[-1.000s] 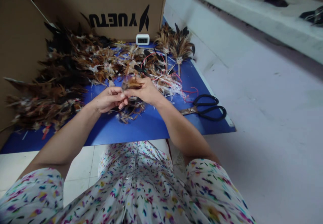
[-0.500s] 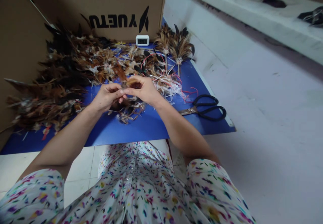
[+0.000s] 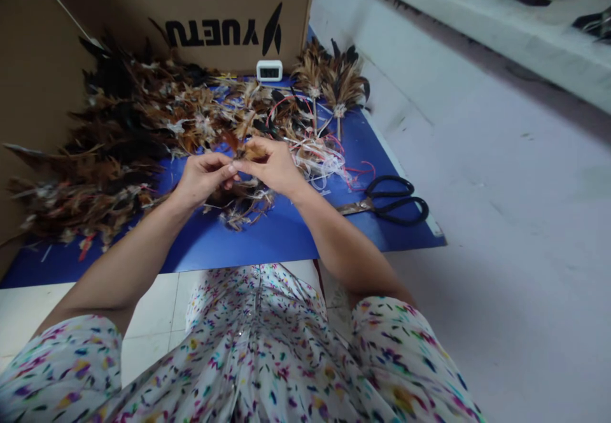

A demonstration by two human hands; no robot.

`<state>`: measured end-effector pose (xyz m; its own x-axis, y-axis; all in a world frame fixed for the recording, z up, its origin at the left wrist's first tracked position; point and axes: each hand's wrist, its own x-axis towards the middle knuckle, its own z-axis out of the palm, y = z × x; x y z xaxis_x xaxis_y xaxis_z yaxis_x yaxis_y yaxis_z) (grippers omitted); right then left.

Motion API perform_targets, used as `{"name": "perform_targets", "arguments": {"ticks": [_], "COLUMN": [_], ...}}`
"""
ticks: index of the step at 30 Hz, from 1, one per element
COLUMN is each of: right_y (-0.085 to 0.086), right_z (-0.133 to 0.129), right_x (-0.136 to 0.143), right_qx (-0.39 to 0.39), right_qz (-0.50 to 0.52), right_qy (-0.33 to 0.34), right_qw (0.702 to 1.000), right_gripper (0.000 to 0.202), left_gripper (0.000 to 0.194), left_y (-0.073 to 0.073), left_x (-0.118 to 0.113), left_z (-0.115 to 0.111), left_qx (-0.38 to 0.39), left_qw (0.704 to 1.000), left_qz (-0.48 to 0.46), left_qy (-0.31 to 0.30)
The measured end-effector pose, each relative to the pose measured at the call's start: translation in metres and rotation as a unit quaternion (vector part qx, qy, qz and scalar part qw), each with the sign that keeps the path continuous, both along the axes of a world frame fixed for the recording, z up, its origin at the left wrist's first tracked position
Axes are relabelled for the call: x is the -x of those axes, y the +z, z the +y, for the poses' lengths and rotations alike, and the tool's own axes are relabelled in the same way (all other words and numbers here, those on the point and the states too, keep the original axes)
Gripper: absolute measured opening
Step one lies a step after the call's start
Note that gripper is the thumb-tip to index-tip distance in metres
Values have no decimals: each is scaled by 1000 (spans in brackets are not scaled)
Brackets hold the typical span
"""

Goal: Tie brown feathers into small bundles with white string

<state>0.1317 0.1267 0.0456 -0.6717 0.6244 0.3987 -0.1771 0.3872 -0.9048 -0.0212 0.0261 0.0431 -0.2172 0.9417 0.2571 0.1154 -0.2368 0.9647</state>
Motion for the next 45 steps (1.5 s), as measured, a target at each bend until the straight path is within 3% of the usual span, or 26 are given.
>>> {"name": "perform_targets", "arguments": {"ticks": [7,12,15,19,22,24,26,29,34,39,45], "right_y": [2,1,4,8,9,8,7,6,9,12,10], "right_z": [3,0,-6,-12,-12,-10,-7,-1,7,7,8], "right_x": [-1,-4,-6,-8,-8,-9,-9,-10,-11,-11,-5], "right_qx": [-21,-115,-196,-287,-318,-312,-293,-234,-45,93,110], "right_qz": [-27,-145,-220,-334,-396,-415,-404,-346,-212,-81,22], "right_qy": [-11,10,48,65,62,77,86,71,38,15,-14], "right_qw": [999,983,954,896,859,851,862,906,976,992,994], "right_gripper": [29,6,6,8,9,4,7,6,12,26,41], "left_gripper": [40,32,27,24,23,23,22,21,18,28,42], "left_y": [2,5,6,6,6,6,6,6,6,7,6], "left_x": [9,21,23,23,22,21,21,19,17,14,8], "left_z": [4,7,8,8,8,7,7,7,6,4,2], "left_qx": [-40,-48,-42,-35,-36,-31,-27,-24,-15,1,17], "left_qw": [995,988,986,985,986,986,987,987,986,987,991], "left_qz": [-73,-96,-102,-100,-99,-100,-99,-103,-132,-143,-133], "left_qy": [51,111,128,137,131,128,125,120,97,74,32]}}
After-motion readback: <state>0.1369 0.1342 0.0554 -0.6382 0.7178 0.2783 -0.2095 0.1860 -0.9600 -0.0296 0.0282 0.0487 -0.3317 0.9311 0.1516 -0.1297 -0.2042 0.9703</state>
